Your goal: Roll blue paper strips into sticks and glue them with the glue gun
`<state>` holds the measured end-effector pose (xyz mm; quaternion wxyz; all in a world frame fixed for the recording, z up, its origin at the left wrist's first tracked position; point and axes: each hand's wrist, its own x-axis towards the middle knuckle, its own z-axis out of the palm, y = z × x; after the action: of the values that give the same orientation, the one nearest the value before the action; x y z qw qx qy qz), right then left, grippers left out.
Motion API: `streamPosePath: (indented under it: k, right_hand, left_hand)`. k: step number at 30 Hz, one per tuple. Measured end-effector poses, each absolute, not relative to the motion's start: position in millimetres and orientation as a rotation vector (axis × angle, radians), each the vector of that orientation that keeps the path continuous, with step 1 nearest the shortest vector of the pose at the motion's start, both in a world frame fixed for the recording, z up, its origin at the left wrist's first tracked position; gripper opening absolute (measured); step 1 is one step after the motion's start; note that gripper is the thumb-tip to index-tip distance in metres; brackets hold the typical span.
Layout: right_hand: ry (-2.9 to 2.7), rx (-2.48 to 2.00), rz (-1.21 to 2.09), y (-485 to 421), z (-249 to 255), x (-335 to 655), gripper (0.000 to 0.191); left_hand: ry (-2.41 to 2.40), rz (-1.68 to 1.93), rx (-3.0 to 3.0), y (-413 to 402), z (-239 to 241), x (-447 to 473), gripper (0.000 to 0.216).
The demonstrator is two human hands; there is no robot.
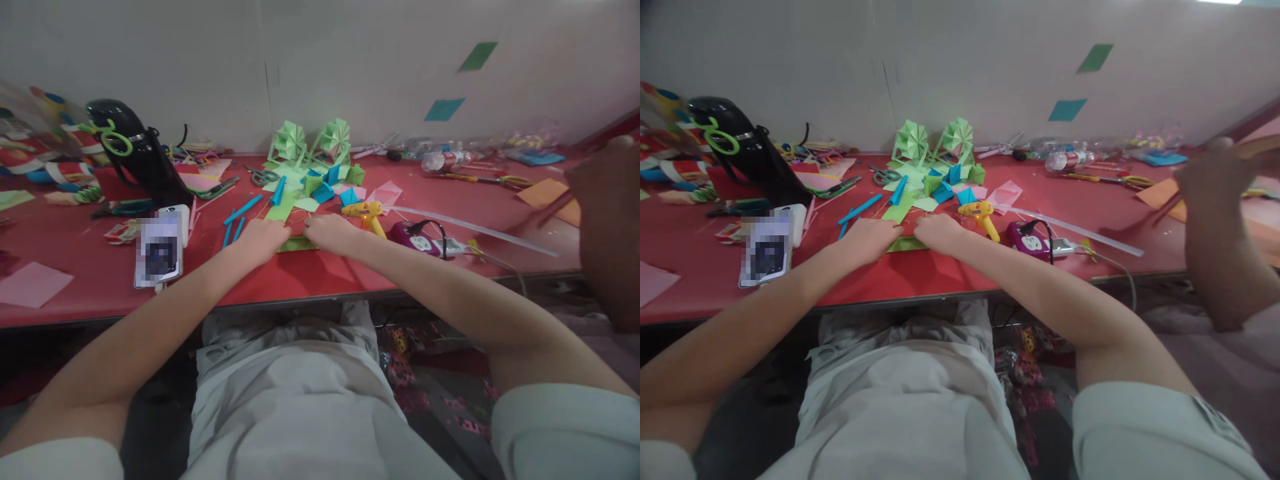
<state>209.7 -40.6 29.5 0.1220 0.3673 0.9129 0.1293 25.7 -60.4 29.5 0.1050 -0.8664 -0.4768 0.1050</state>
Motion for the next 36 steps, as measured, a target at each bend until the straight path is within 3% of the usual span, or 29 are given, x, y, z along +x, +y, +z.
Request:
streamPosePath:
  k: [18,36]
  right_hand:
    - [2.856,1.012,0.316,-21,12,215,0.027]
    - [2.673,1.117,0.34,-31,31,216,0.03]
  left_hand:
    - [-1.345,0.242,-2.568,-56,21,32,0.032]
    - [-1.416,0.299,-2.551,-56,25,25,0.038]
